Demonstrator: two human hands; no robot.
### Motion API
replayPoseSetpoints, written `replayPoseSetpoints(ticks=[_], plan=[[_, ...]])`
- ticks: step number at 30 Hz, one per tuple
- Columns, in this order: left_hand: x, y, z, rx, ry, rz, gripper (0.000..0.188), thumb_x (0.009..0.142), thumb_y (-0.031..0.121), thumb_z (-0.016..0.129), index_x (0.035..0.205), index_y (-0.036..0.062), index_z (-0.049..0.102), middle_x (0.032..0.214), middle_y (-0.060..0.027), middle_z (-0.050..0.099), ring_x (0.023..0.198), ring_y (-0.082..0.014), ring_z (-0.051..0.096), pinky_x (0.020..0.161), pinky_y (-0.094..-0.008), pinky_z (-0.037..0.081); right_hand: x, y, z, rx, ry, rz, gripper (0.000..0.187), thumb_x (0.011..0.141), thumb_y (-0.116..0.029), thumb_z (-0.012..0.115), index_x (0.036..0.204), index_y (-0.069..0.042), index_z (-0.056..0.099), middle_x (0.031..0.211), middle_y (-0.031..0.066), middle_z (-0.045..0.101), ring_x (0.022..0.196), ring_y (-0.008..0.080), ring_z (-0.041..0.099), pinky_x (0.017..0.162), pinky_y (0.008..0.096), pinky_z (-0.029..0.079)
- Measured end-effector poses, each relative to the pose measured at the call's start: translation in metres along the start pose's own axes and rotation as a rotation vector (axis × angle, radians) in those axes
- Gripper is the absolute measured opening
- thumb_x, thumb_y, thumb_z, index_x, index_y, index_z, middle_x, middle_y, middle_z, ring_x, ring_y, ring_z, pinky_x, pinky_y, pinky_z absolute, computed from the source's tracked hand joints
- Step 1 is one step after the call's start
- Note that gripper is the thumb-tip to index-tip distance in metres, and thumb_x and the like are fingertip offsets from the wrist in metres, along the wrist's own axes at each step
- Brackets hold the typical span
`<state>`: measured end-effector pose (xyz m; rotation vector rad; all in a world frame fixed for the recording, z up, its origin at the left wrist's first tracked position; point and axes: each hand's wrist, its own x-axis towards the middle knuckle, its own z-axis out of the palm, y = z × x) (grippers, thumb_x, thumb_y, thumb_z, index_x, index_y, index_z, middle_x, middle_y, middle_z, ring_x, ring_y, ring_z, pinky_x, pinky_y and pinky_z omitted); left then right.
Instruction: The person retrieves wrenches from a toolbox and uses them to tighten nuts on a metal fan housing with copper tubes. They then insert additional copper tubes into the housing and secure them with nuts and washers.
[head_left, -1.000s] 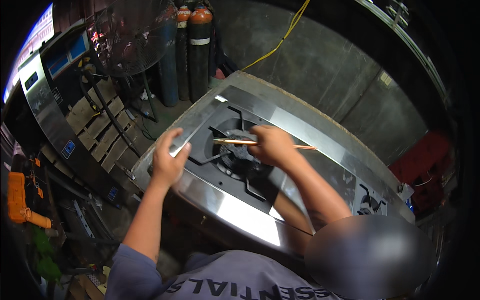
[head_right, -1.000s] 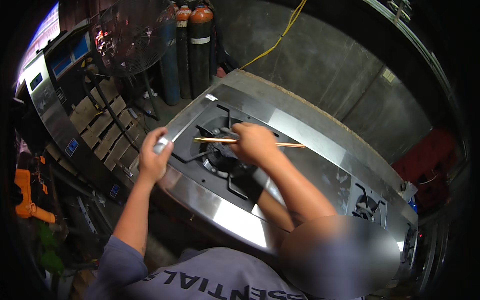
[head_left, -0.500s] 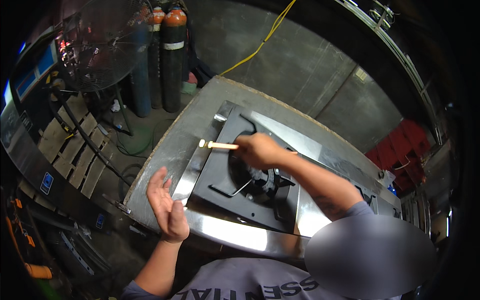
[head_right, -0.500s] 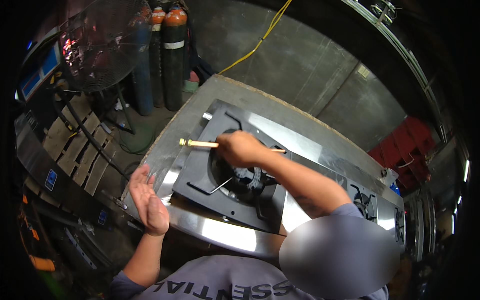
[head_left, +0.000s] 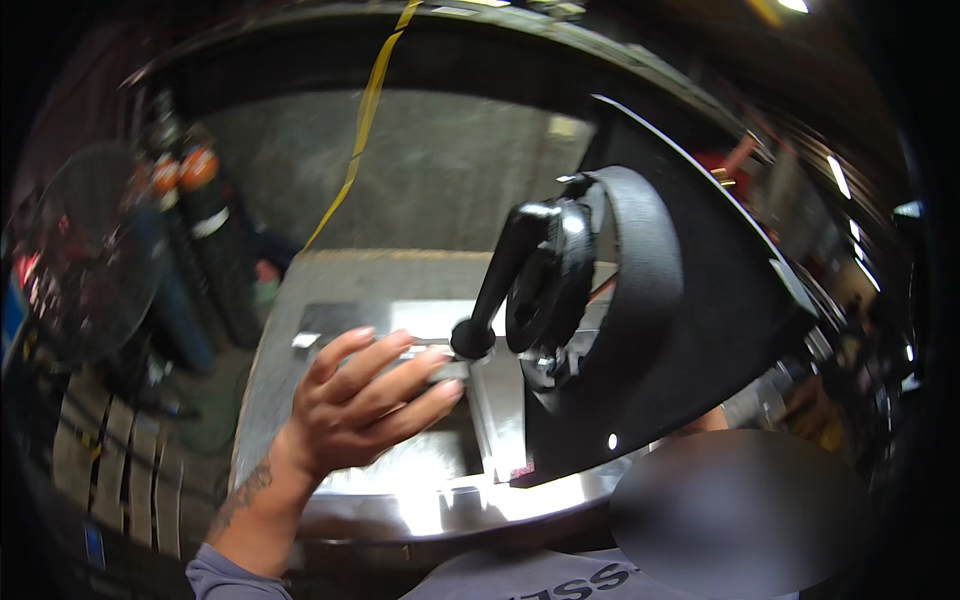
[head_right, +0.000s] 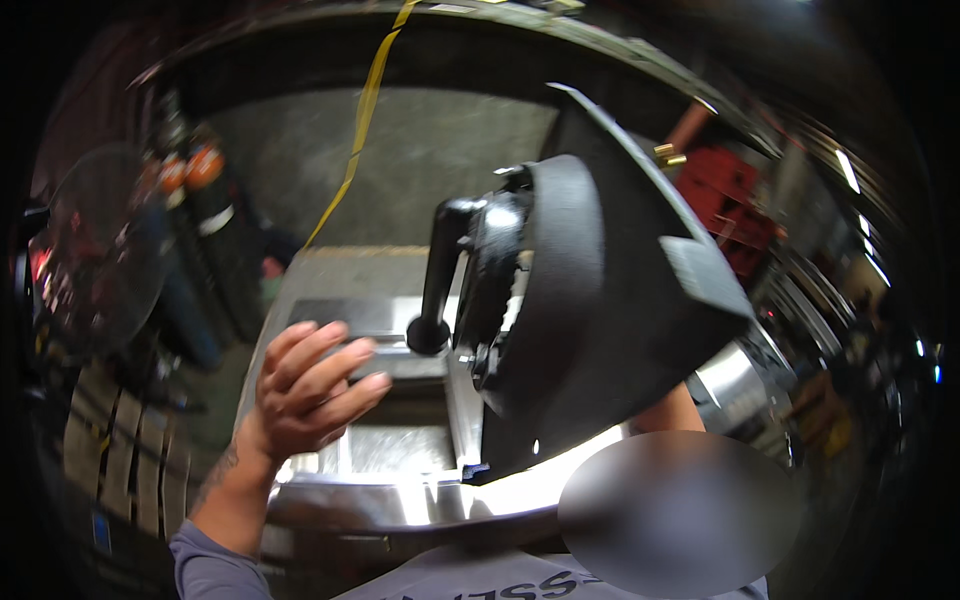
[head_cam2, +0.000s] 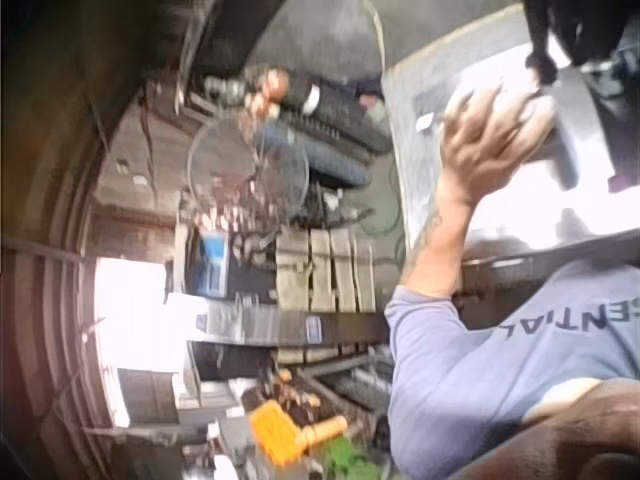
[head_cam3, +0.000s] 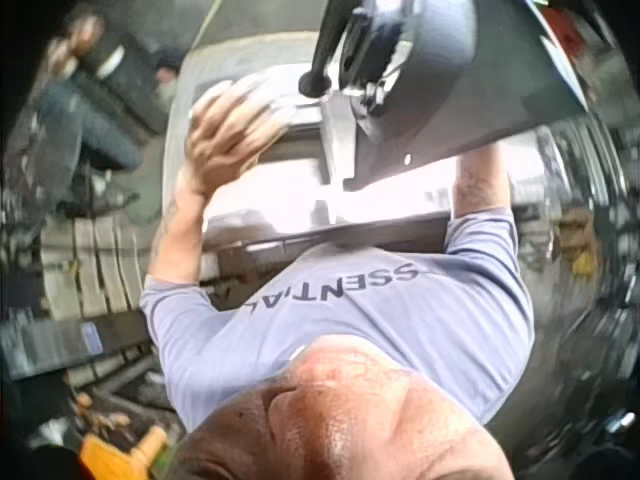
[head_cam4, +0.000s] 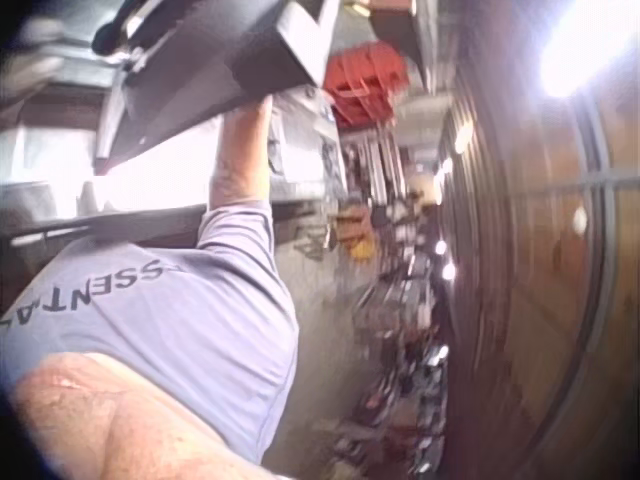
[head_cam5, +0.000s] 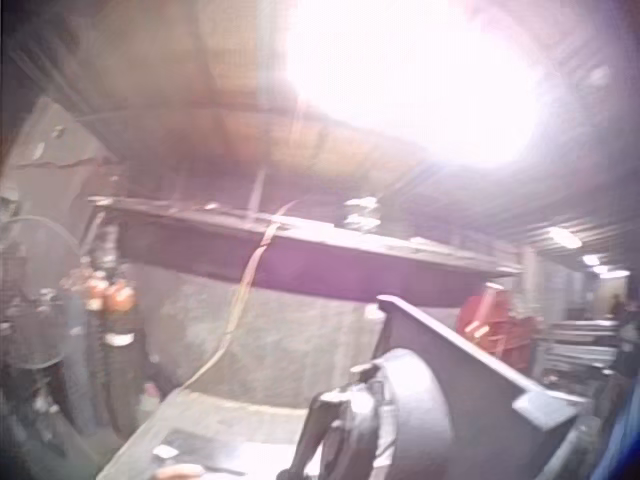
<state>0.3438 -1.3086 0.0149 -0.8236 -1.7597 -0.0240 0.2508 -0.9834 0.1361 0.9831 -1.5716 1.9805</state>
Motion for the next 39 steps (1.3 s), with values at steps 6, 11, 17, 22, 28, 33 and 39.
replayPoseSetpoints(ticks=[6, 11, 17, 22, 28, 33, 39], plan=[[0.197, 0.067, 0.095, 0.096, 0.135, 0.85, 0.037, 0.091, 0.016, 0.067, 0.124, 0.0316, 0.068, 0.13, 0.0148, 0.063, 0.132, -0.0063, 0.05, 0.121, -0.0321, 0.035, -0.036, -0.116, -0.11, -0.108, -0.07, 0.069, 0.013, 0.099, -0.003, 0.067, 0.112, 0.0, 0.065, 0.09, 0.0052, 0.07, 0.079, 0.0118, 0.068, 0.071, 0.0276, 0.056], [0.3, 0.236, 0.156, -0.441, 0.318, 0.992, 0.033, 0.088, 0.015, 0.067, 0.116, 0.0326, 0.066, 0.124, 0.0164, 0.061, 0.126, -0.0062, 0.047, 0.117, -0.0336, 0.04, -0.125, -0.238, -0.238, -0.231, 0.161, 0.179, 0.011, 0.099, -0.007, 0.07, 0.107, 0.0, 0.068, 0.091, 0.0044, 0.071, 0.076, 0.0099, 0.067, 0.07, 0.0269, 0.056], [0.395, 0.49, 0.197, -0.602, 0.782, 0.95, 0.015, 0.085, 0.014, 0.066, 0.092, 0.0269, 0.063, 0.106, 0.0075, 0.06, 0.12, -0.0109, 0.051, 0.11, -0.0459, 0.052, -0.276, -0.39, -0.363, -0.4, 0.435, 0.128, 0.016, 0.101, -0.016, 0.065, 0.11, -0.003, 0.067, 0.089, 0.0047, 0.07, 0.075, 0.011, 0.066, 0.067, 0.0271, 0.054], [0.477, 0.642, 0.221, -0.993, 0.701, 0.971, 0.012, 0.076, 0.027, 0.07, 0.087, 0.023, 0.068, 0.098, 0.0051, 0.06, 0.112, -0.0186, 0.056, 0.1, -0.0479, 0.052, -0.357, -0.46, -0.462, -0.614, 0.714, 0.137, 0.023, 0.104, -0.024, 0.06, 0.112, -0.004, 0.066, 0.087, 0.0055, 0.069, 0.072, 0.0129, 0.065, 0.063, 0.0283, 0.053], [0.566, 0.761, 0.288, -1.143, -0.076, 1.141, 0.029, 0.067, 0.02, 0.072, 0.095, 0.0138, 0.076, 0.098, -0.0061, 0.071, 0.107, -0.0304, 0.063, 0.087, -0.0429, 0.056, -0.563, -0.433, -0.645, -0.745, 1.277, 0.354, 0.031, 0.107, -0.034, 0.054, 0.115, -0.006, 0.064, 0.085, 0.0066, 0.067, 0.069, 0.0151, 0.065, 0.058, 0.0298, 0.052], [0.599, 0.776, 0.392, -0.968, -0.559, 1.103, 0.036, 0.072, 0.02, 0.068, 0.106, 0.0118, 0.077, 0.088, -0.0191, 0.071, 0.089, -0.0396, 0.071, 0.077, -0.0493, 0.058, -0.823, -0.336, -0.662, -0.707, 1.782, 1.195, 0.038, 0.108, -0.045, 0.046, 0.11, -0.01, 0.062, 0.064, 0.0072, 0.059, 0.044, 0.0193, 0.052, 0.038, 0.0355, 0.04], [0.656, 0.75, 0.54, -0.587, -0.52, 0.833, 0.027, 0.063, 0.023, 0.071, 0.086, 0.0118, 0.077, 0.075, -0.0159, 0.069, 0.079, -0.0369, 0.071, 0.071, -0.0481, 0.058, -0.942, -0.244, -0.611, -0.345, 1.626, 1.901, 0.039, 0.107, -0.04, 0.046, 0.092, -0.008, 0.063, 0.065, 0.0104, 0.063, 0.046, 0.0219, 0.056, 0.042, 0.0377, 0.044]])
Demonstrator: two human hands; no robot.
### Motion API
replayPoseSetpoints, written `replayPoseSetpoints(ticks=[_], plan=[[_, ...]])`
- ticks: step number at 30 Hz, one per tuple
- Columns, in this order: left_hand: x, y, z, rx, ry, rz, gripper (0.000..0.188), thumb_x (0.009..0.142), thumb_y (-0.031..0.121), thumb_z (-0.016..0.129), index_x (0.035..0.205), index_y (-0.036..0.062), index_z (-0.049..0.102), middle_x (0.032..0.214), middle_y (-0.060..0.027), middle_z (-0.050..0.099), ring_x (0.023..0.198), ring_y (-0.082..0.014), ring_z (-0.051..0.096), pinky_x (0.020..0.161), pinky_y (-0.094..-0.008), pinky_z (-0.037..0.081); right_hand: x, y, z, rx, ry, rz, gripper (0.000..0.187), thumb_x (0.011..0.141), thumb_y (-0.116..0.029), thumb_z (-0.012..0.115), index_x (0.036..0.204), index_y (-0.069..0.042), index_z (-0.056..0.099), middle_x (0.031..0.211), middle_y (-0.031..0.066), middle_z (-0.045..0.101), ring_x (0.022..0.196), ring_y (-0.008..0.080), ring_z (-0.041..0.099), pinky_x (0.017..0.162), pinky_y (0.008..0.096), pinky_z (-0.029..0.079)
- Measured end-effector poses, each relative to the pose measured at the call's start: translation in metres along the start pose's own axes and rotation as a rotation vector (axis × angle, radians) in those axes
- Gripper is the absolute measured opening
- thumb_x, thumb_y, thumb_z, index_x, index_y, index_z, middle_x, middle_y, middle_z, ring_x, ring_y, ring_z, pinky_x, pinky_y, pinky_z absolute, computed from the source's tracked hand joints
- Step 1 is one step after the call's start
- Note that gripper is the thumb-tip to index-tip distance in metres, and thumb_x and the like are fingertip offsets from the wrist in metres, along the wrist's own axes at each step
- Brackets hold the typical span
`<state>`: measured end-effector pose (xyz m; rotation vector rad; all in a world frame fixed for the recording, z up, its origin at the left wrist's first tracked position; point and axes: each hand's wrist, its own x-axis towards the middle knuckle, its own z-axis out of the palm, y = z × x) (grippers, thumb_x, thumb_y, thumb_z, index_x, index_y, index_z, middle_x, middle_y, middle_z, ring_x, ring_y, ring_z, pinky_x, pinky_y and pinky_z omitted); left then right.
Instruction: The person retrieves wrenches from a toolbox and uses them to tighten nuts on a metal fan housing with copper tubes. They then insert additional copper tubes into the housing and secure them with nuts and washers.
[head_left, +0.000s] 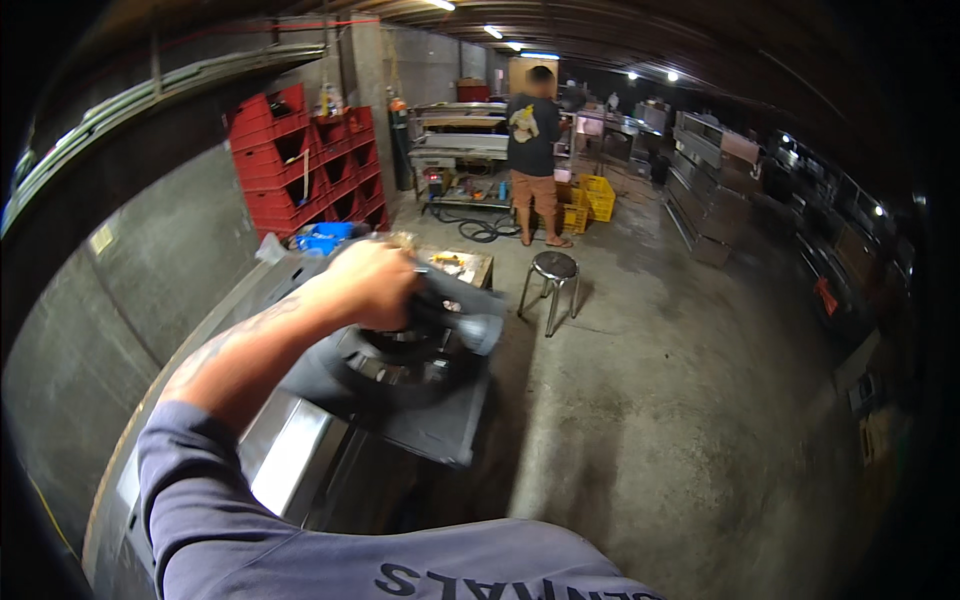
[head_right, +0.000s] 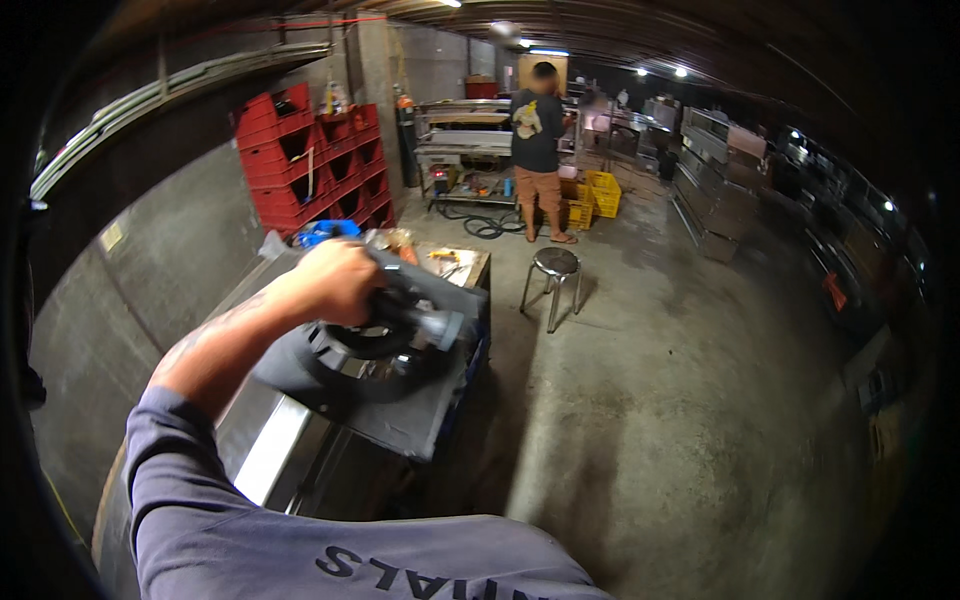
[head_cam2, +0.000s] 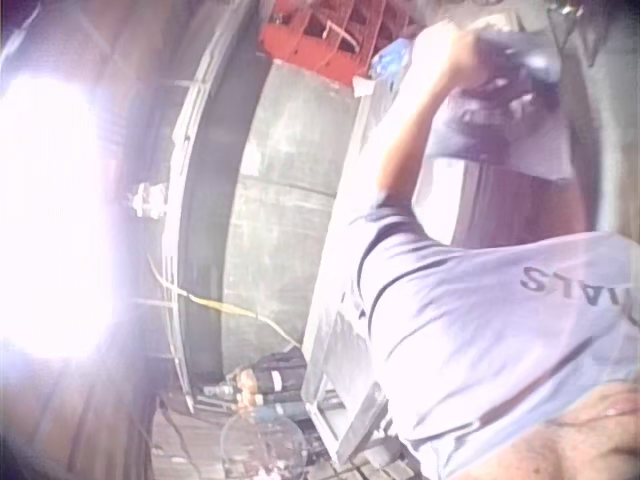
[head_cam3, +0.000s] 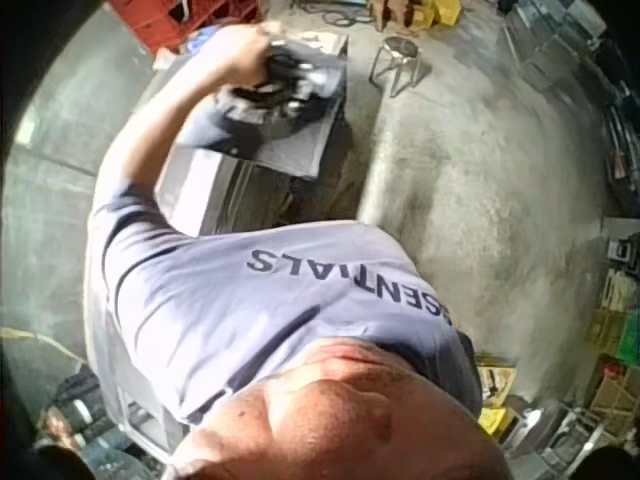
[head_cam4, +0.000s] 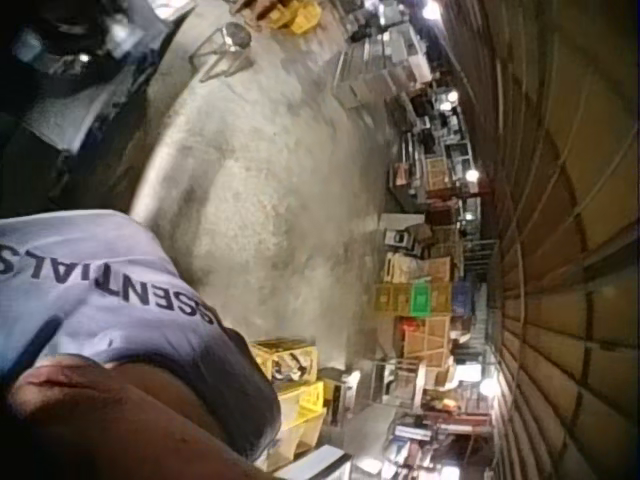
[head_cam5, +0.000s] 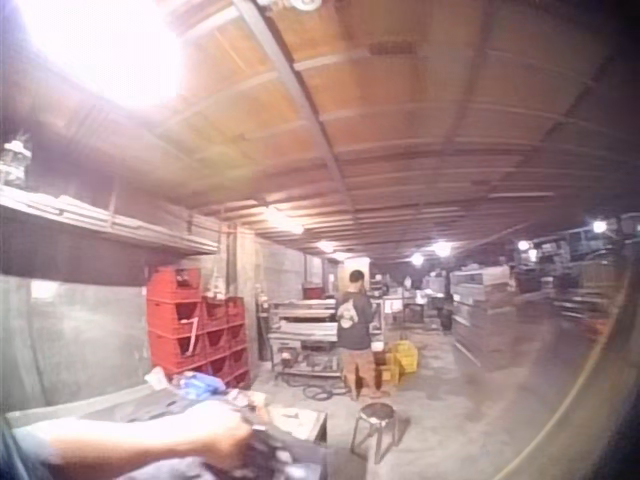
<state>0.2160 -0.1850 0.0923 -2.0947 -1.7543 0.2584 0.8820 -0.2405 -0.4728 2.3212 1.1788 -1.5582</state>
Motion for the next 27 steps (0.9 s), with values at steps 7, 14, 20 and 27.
replayPoseSetpoints(ticks=[7, 14, 20, 27], plan=[[0.053, -0.157, 0.119, -0.046, -0.242, -0.622, 0.027, 0.069, 0.021, 0.068, 0.086, 0.0019, 0.077, 0.088, -0.0242, 0.074, 0.089, -0.0391, 0.074, 0.083, -0.0472, 0.059, 0.036, -0.067, 0.002, -0.131, -0.097, 0.077, 0.04, 0.105, -0.036, 0.05, 0.085, -0.005, 0.067, 0.07, 0.0111, 0.067, 0.049, 0.0218, 0.059, 0.047, 0.0394, 0.047], [0.059, -0.23, 0.217, -0.2, -0.137, -0.98, 0.03, 0.069, 0.019, 0.064, 0.088, -0.0015, 0.075, 0.091, -0.0281, 0.072, 0.09, -0.0409, 0.073, 0.081, -0.0486, 0.058, 0.175, -0.168, -0.048, -0.895, -0.276, 0.194, 0.042, 0.103, -0.032, 0.055, 0.078, -0.003, 0.071, 0.074, 0.0119, 0.072, 0.052, 0.0218, 0.063, 0.051, 0.041, 0.051], [0.044, -0.238, 0.237, -0.444, -0.158, -1.146, 0.039, 0.061, 0.017, 0.066, 0.095, -0.0012, 0.074, 0.08, -0.0238, 0.071, 0.079, -0.0344, 0.073, 0.074, -0.0448, 0.055, 0.163, -0.491, -0.111, 0.052, -0.148, -0.587, 0.005, 0.094, -0.01, 0.063, 0.091, -0.006, 0.064, 0.075, 0.0043, 0.066, 0.06, 0.0164, 0.061, 0.054, 0.0305, 0.048], [0.045, -0.207, 0.245, -0.368, 0.113, -1.23, 0.032, 0.062, 0.011, 0.063, 0.09, -0.0054, 0.069, 0.09, -0.0264, 0.068, 0.089, -0.0398, 0.068, 0.079, -0.044, 0.052, 0.04, -0.865, -0.044, 0.041, -0.634, -1.259, 0.031, 0.104, -0.018, 0.062, 0.129, 0.001, 0.06, 0.09, 0.005, 0.068, 0.085, 0.0134, 0.066, 0.079, 0.0286, 0.053]])
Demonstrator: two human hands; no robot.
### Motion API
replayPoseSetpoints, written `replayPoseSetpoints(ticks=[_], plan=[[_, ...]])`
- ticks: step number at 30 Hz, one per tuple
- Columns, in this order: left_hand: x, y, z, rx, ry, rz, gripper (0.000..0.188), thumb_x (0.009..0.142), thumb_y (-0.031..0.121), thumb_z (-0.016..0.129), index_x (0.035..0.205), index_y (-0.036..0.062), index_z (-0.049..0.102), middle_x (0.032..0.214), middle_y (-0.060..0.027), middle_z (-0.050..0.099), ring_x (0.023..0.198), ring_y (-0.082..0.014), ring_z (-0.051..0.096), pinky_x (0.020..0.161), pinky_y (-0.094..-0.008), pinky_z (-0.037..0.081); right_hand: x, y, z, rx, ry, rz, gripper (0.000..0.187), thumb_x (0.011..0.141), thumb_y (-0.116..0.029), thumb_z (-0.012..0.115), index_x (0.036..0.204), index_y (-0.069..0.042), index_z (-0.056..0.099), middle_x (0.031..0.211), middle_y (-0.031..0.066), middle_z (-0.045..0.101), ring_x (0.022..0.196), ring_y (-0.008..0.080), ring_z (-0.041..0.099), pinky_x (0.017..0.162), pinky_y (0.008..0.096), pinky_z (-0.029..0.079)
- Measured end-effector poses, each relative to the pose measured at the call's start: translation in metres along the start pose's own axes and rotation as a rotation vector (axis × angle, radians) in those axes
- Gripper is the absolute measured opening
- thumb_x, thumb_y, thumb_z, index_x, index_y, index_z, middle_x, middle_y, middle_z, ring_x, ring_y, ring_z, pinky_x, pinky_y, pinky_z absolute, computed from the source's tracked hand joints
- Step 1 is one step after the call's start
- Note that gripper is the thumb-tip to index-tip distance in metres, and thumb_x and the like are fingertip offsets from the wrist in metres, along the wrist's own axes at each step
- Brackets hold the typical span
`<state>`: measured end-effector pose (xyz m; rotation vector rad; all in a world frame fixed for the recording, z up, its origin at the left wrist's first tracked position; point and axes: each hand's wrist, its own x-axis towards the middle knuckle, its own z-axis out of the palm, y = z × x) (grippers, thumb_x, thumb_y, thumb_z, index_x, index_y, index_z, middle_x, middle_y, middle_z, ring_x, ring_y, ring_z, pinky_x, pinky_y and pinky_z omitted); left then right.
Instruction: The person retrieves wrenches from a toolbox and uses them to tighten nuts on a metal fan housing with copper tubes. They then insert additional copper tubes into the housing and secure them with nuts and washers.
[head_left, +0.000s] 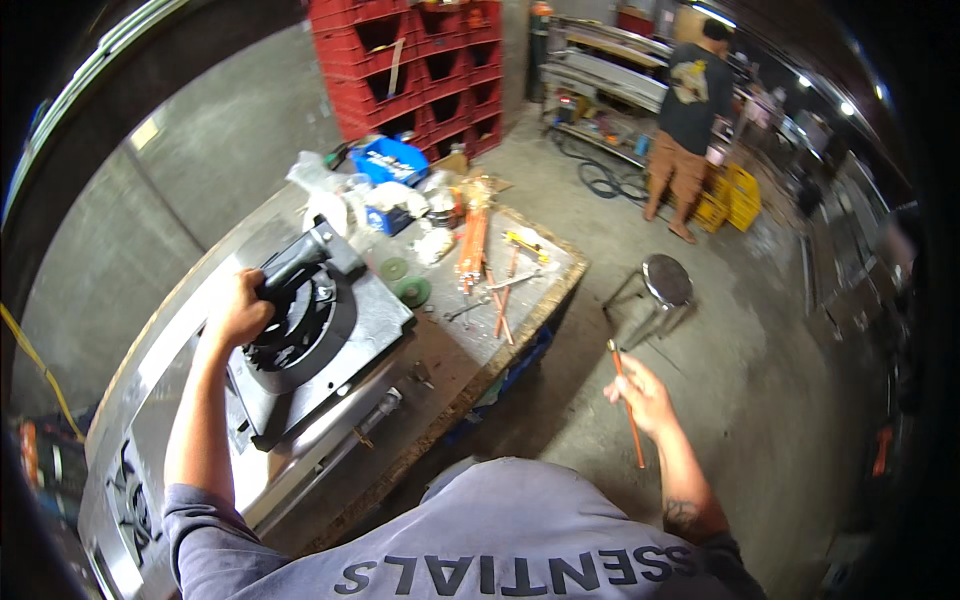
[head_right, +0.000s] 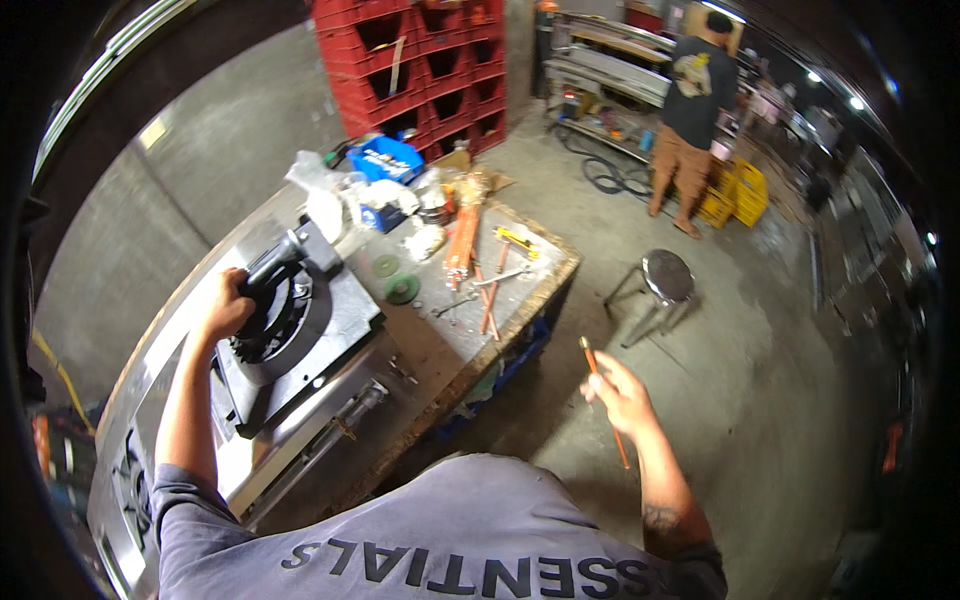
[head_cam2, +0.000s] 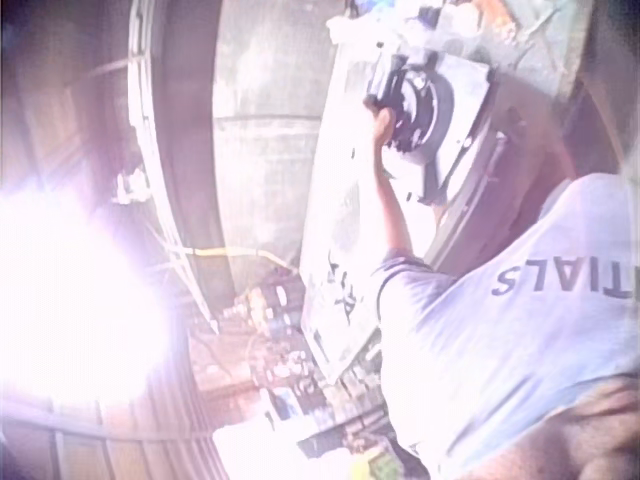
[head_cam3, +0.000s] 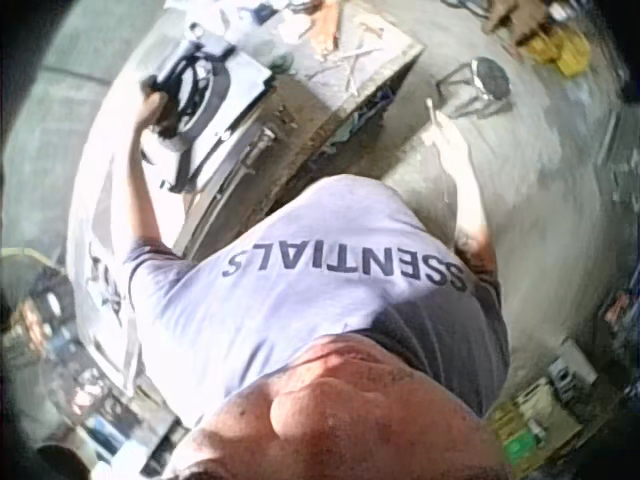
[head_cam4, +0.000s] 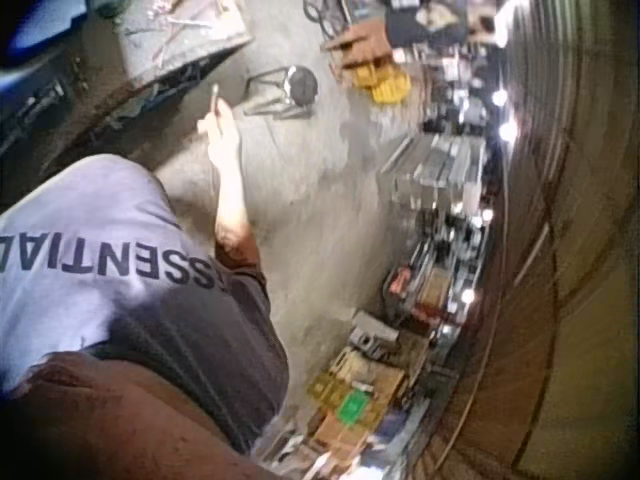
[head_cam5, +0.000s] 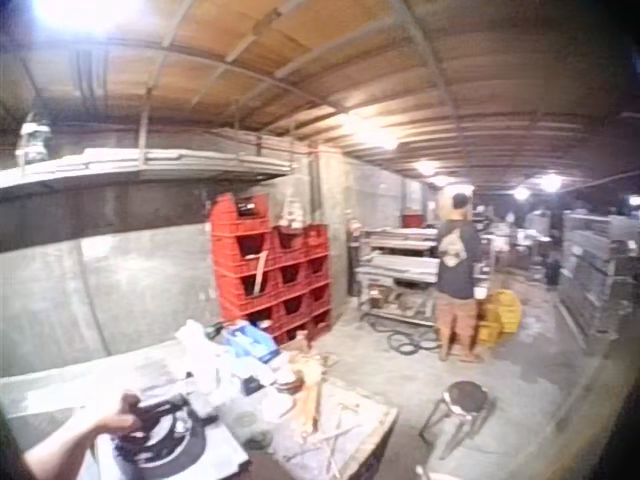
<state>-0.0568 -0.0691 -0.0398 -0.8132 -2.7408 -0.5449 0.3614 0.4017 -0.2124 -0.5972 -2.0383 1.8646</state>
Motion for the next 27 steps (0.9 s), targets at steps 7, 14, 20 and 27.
replayPoseSetpoints(ticks=[7, 14, 20, 27], plan=[[-0.001, 0.029, -0.01, -0.137, -0.261, -0.07, 0.03, 0.054, 0.007, 0.062, 0.081, -0.0059, 0.061, 0.081, -0.0197, 0.06, 0.081, -0.036, 0.062, 0.075, -0.0416, 0.049, 0.171, -0.133, 0.097, -0.071, -0.48, -0.336, 0.041, 0.099, -0.006, 0.06, 0.14, -0.007, 0.061, 0.104, 0.0064, 0.072, 0.083, 0.0112, 0.065, 0.076, 0.0284, 0.055], [-0.002, 0.037, -0.009, -0.089, -0.213, -0.033, 0.028, 0.055, 0.007, 0.065, 0.081, -0.0018, 0.065, 0.079, -0.0179, 0.063, 0.083, -0.0408, 0.061, 0.076, -0.0443, 0.048, 0.244, -0.179, 0.212, -0.44, -0.704, -0.836, 0.024, 0.096, -0.014, 0.067, 0.118, -0.006, 0.075, 0.093, 0.0127, 0.073, 0.079, 0.0259, 0.07, 0.073, 0.0357, 0.056], [-0.01, 0.038, -0.003, -0.05, -0.112, -0.06, 0.028, 0.051, 0.01, 0.066, 0.078, 0.0033, 0.066, 0.079, -0.0144, 0.063, 0.085, -0.0392, 0.061, 0.079, -0.0458, 0.048, 0.276, -0.197, 0.273, -0.482, -0.873, -1.032, 0.021, 0.091, -0.024, 0.071, 0.106, -0.01, 0.077, 0.087, 0.009, 0.07, 0.076, 0.0324, 0.07, 0.069, 0.0432, 0.058], [-0.009, 0.038, -0.003, -0.032, -0.127, -0.084, 0.03, 0.047, 0.014, 0.066, 0.075, 0.0044, 0.061, 0.075, -0.0132, 0.059, 0.082, -0.04, 0.058, 0.076, -0.0463, 0.046, 0.284, -0.195, 0.288, -0.349, -0.885, -1.293, 0.015, 0.087, -0.015, 0.073, 0.097, -0.005, 0.071, 0.075, 0.0081, 0.062, 0.067, 0.0281, 0.068, 0.057, 0.0393, 0.055]])
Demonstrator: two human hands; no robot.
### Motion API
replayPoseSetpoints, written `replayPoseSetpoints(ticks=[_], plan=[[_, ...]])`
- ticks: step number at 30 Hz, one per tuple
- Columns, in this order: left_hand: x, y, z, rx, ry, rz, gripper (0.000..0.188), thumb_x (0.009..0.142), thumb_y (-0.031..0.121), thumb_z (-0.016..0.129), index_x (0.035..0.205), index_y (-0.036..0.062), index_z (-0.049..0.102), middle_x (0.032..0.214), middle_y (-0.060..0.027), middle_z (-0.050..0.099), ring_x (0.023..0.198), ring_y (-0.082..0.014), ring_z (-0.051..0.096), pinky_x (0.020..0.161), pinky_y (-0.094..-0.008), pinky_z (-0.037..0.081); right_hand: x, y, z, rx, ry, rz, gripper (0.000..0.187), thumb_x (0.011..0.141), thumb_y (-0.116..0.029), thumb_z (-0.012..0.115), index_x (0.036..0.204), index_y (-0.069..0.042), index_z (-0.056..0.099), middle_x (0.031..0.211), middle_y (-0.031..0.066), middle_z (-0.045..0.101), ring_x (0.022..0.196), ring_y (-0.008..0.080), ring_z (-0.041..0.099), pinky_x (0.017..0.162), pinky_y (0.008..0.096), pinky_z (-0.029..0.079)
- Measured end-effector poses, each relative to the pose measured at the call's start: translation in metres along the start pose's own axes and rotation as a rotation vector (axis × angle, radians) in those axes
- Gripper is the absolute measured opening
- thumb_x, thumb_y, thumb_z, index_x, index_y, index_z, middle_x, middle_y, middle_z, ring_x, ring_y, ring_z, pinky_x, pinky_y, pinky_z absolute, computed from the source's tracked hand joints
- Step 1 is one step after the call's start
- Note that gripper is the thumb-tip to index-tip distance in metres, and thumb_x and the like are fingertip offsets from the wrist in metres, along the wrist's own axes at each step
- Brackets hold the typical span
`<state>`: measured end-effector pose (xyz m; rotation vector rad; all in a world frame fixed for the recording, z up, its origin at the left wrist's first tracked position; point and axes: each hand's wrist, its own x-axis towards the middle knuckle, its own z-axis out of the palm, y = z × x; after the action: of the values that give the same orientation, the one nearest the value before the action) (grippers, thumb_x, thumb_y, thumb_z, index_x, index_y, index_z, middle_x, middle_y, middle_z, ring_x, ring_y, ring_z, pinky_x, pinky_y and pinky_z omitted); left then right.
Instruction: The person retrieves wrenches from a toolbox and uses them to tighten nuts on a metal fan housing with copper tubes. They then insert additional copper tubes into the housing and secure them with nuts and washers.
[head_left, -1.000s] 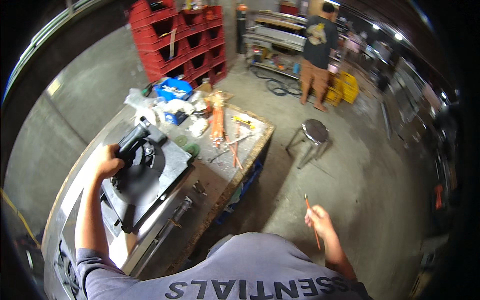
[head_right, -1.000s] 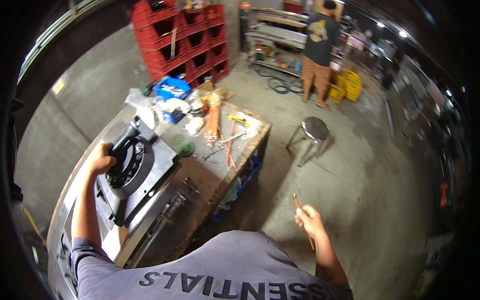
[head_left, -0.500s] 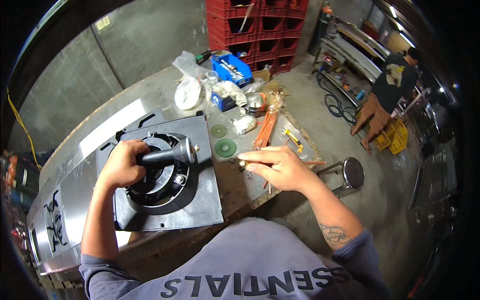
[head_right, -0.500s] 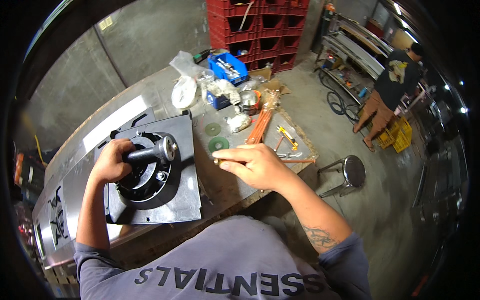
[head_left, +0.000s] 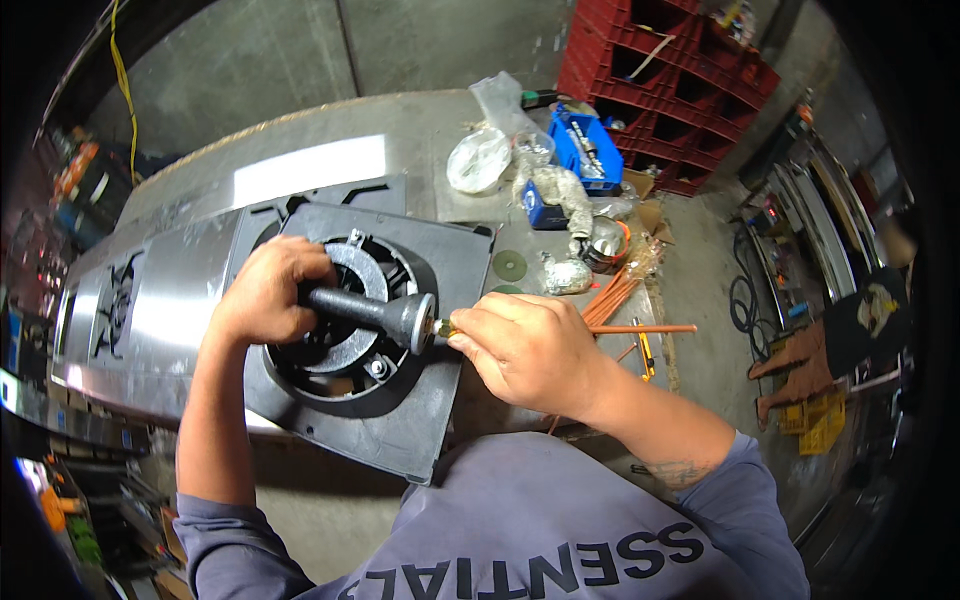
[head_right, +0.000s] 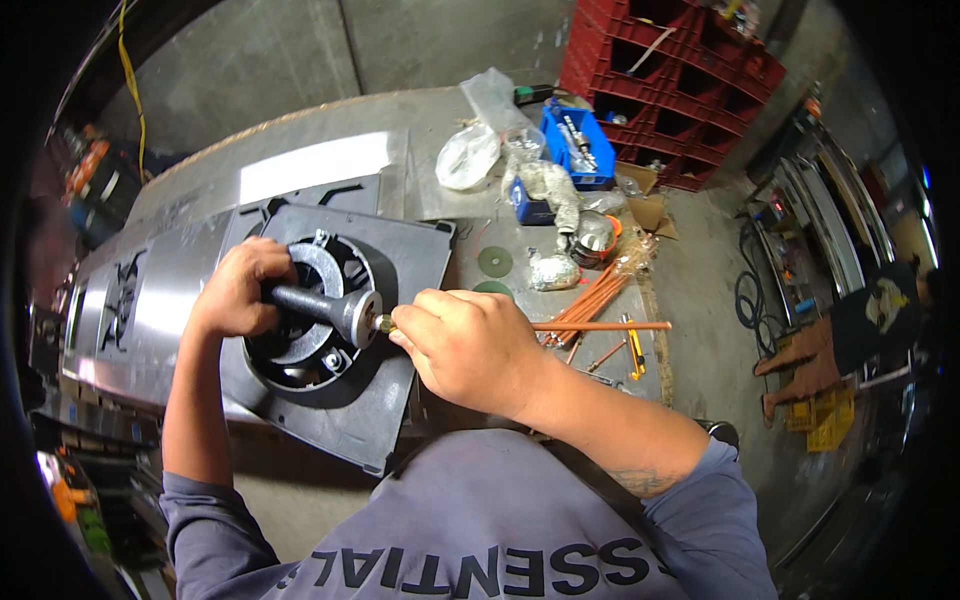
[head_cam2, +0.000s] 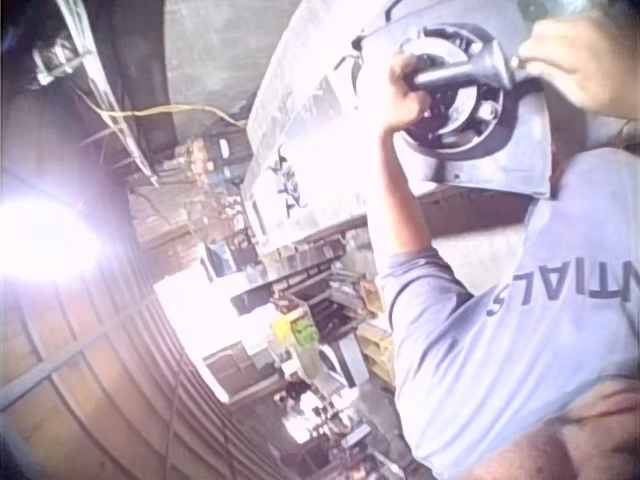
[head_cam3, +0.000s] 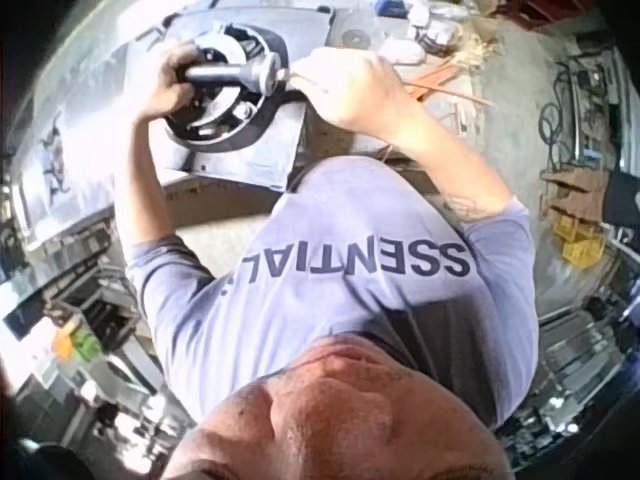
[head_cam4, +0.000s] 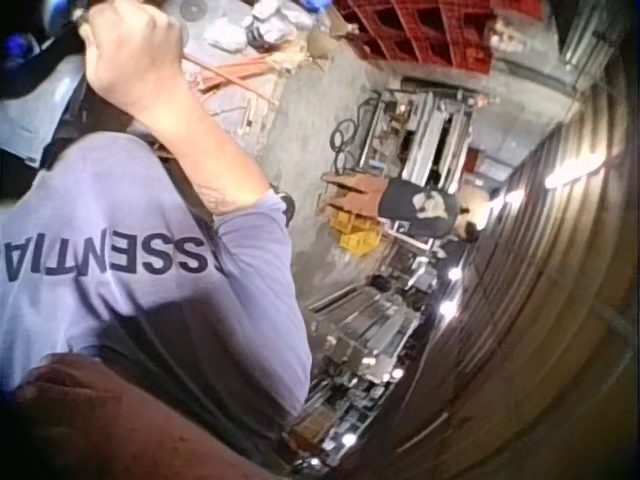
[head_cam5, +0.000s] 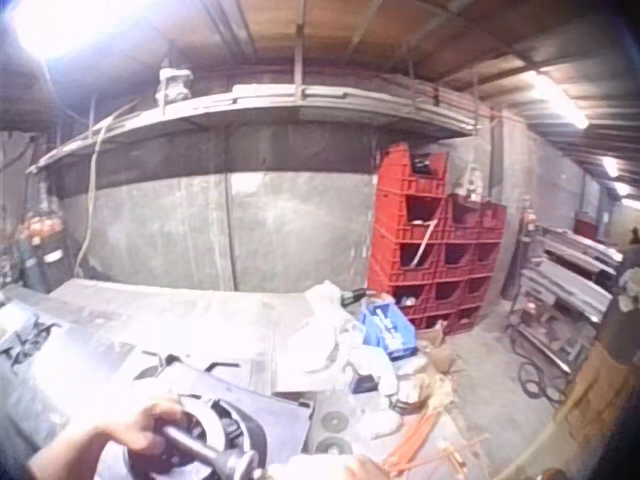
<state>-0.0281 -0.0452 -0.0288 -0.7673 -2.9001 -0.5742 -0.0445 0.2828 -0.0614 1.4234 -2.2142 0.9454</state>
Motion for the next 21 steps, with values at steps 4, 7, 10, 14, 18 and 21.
replayPoseSetpoints(ticks=[4, 7, 10, 14, 18, 21], plan=[[0.001, 0.003, 0.0, -0.024, 0.017, 0.027, 0.029, 0.047, 0.014, 0.065, 0.073, 0.0033, 0.059, 0.074, -0.0143, 0.059, 0.078, -0.0404, 0.057, 0.073, -0.0457, 0.046, 0.003, -0.013, 0.0, -0.112, 0.025, -0.038, 0.014, 0.085, -0.012, 0.071, 0.093, -0.002, 0.068, 0.072, 0.0083, 0.058, 0.064, 0.0274, 0.065, 0.055, 0.0371, 0.053], [0.002, 0.004, 0.001, -0.034, 0.04, 0.037, 0.027, 0.048, 0.012, 0.065, 0.072, 0.0026, 0.06, 0.073, -0.0151, 0.059, 0.078, -0.0415, 0.058, 0.073, -0.0462, 0.047, 0.001, -0.025, 0.003, -0.302, 0.038, -0.064, 0.013, 0.083, -0.01, 0.07, 0.092, -0.001, 0.067, 0.071, 0.0082, 0.056, 0.062, 0.0271, 0.063, 0.055, 0.0363, 0.053], [0.002, 0.004, 0.002, -0.023, 0.059, 0.063, 0.025, 0.049, 0.01, 0.065, 0.072, 0.0018, 0.061, 0.073, -0.0166, 0.06, 0.079, -0.0426, 0.059, 0.071, -0.0474, 0.048, 0.001, -0.028, 0.003, -0.347, 0.034, -0.081, 0.013, 0.083, -0.011, 0.07, 0.093, -0.003, 0.068, 0.072, 0.008, 0.056, 0.061, 0.0279, 0.062, 0.057, 0.0377, 0.052], [0.0, 0.004, 0.005, 0.048, 0.06, 0.037, 0.025, 0.051, 0.007, 0.063, 0.075, 0.0004, 0.062, 0.074, -0.0179, 0.061, 0.078, -0.0439, 0.061, 0.067, -0.0497, 0.048, 0.017, -0.014, -0.009, 0.007, -0.173, 0.19, 0.015, 0.087, -0.018, 0.072, 0.096, -0.006, 0.075, 0.079, 0.0133, 0.07, 0.07, 0.0281, 0.07, 0.062, 0.0374, 0.054], [0.0, 0.007, 0.006, 0.016, 0.057, 0.039, 0.024, 0.052, 0.005, 0.063, 0.076, 0.0, 0.063, 0.078, -0.0182, 0.062, 0.082, -0.0438, 0.061, 0.071, -0.0498, 0.048, 0.042, -0.002, -0.031, 0.529, -0.612, 0.808, 0.026, 0.097, -0.022, 0.071, 0.11, 0.0, 0.075, 0.079, 0.0063, 0.072, 0.069, 0.0112, 0.063, 0.064, 0.0314, 0.052], [0.0, 0.009, 0.004, -0.006, 0.068, 0.024, 0.025, 0.053, 0.005, 0.062, 0.077, -0.0001, 0.064, 0.078, -0.0181, 0.063, 0.085, -0.0433, 0.062, 0.074, -0.05, 0.049, 0.04, -0.012, -0.031, 0.222, -0.581, 0.653, 0.026, 0.098, -0.025, 0.067, 0.109, -0.004, 0.076, 0.08, 0.0121, 0.072, 0.07, 0.0226, 0.067, 0.07, 0.0356, 0.054]])
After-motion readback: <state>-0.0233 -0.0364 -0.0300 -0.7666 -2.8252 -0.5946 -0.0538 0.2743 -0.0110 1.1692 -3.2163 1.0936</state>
